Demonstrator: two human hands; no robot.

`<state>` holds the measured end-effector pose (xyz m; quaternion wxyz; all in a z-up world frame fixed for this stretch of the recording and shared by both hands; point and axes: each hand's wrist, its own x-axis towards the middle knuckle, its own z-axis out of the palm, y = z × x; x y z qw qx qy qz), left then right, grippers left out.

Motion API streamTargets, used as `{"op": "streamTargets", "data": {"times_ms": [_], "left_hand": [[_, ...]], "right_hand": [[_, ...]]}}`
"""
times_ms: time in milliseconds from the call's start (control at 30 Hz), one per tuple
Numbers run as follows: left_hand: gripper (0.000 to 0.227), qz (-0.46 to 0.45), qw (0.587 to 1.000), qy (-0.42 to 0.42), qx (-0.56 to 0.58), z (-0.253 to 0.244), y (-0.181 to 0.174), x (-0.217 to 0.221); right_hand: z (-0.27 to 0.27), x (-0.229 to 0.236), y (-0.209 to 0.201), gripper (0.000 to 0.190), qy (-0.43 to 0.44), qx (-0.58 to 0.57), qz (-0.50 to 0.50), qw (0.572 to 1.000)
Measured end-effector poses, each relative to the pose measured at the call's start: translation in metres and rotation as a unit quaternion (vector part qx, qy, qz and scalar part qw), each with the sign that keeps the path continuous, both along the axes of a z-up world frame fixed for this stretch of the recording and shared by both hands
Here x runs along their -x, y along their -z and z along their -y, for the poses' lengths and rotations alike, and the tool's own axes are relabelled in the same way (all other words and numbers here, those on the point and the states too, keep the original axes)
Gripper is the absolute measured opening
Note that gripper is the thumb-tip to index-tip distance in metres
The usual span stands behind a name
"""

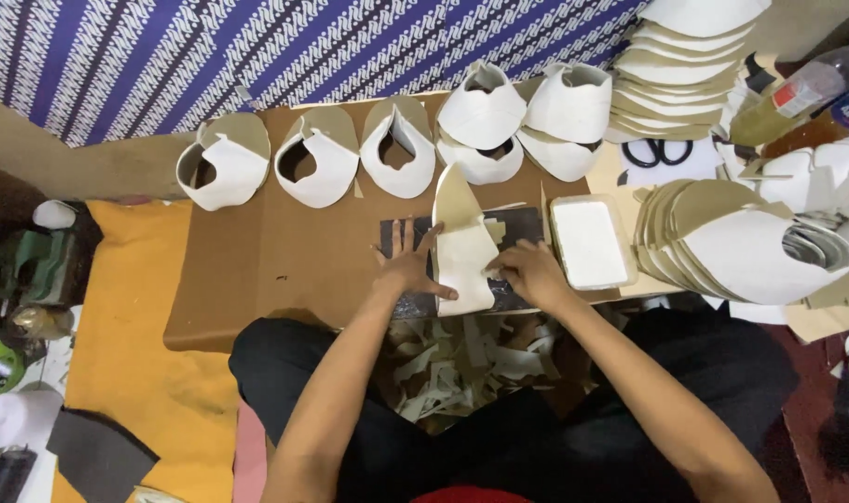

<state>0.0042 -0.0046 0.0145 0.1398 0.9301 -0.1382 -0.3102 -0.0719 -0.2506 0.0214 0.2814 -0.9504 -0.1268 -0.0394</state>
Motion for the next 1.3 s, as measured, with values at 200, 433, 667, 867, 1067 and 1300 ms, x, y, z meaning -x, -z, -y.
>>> {"op": "streamTargets", "data": {"times_ms": [200, 433, 667, 867, 1067, 1300], "left_hand": [[0.141, 0.001, 1.0, -0.001, 0.0, -0.001, 0.006, 0.006], [0.141, 0.013, 1.0, 0.008, -0.016, 0.0, 0.009, 0.0], [0.141, 0.021, 1.0, 0.001, -0.001, 0.0, 0.009, 0.006], [0.14, 0.027, 1.0, -0.001, 0.004, -0.003, 0.01, 0.01], [0.14, 0.02, 1.0, -0.013, 0.007, 0.0, 0.009, 0.009], [0.141, 0.031, 0.999, -0.015, 0.021, 0.001, 0.003, 0.01]], "right_hand": [[-0.019, 0.004, 0.035, 0.015, 0.029, 0.021, -0.018, 0.999], [-0.006, 0.057, 0.042, 0.02, -0.065, 0.014, 0.082, 0.994], [-0.006, 0.077, 0.037, 0.013, -0.094, 0.119, 0.158, 0.976], [-0.04, 0.089, 0.027, 0.011, 0.118, -0.09, 0.135, 0.98], [-0.054, 0.094, 0.059, 0.016, 0.224, -0.069, 0.151, 0.96], [-0.052, 0.085, 0.081, 0.018, 0.22, -0.061, 0.178, 0.957]]}}
